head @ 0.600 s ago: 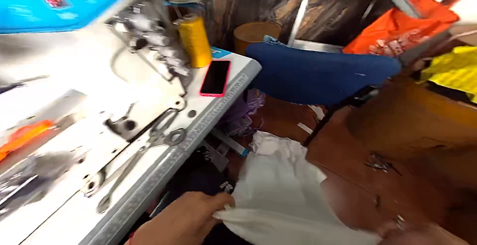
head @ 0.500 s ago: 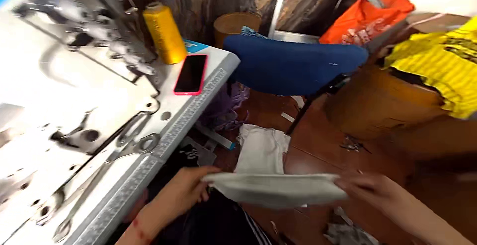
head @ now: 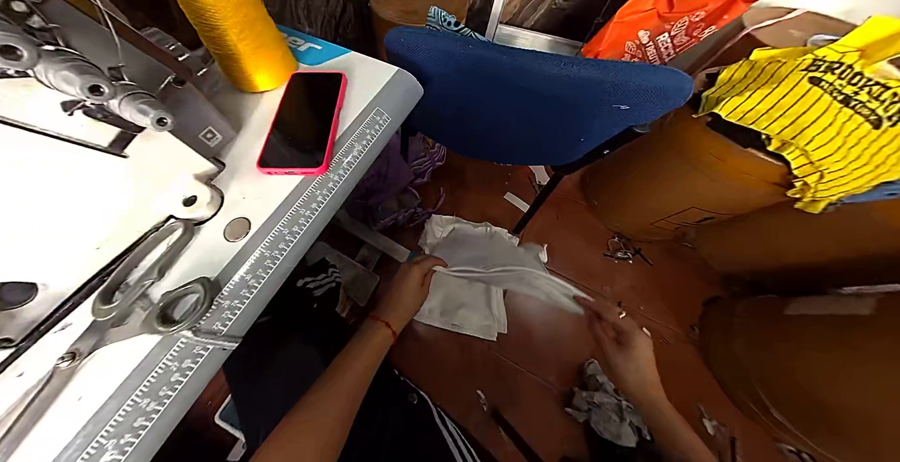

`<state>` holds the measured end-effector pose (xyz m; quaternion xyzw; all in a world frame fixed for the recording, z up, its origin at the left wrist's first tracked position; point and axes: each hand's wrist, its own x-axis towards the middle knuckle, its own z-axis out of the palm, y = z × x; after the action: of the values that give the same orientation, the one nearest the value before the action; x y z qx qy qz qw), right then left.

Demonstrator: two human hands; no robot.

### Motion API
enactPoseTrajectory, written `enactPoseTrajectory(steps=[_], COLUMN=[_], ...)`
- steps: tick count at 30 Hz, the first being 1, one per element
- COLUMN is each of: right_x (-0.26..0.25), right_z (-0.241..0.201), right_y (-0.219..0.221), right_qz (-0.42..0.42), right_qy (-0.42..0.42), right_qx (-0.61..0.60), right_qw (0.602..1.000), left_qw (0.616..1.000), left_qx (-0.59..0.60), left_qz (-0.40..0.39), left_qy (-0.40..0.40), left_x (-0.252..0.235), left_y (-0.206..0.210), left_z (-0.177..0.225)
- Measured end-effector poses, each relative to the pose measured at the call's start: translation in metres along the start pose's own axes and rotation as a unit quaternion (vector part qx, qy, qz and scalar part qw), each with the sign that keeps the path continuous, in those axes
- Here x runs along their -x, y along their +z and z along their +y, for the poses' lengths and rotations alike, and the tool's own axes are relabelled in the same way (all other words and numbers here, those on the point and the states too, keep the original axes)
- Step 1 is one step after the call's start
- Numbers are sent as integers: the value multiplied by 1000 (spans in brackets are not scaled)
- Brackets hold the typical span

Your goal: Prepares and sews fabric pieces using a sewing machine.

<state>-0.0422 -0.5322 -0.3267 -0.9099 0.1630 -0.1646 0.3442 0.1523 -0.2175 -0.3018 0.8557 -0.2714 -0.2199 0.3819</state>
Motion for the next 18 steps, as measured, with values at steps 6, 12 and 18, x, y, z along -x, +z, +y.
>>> enactPoseTrajectory(steps=[6,12,18], right_x=[92,107,10], right_z=[59,35,-112], right_y=[55,82,104], right_qz=[-421,-587,-569], right_qy=[198,147,-72], right_qx=[127,148,-23], right_qw=[876,782,819], left_qw=[906,991,965], left_qx=[-134,-63,7], left_qz=[-360,-96,246], left_qy=[-177,64,90], left_x=[36,147,296], left_y=[36,-12,-86], left_z=[-14,27,41])
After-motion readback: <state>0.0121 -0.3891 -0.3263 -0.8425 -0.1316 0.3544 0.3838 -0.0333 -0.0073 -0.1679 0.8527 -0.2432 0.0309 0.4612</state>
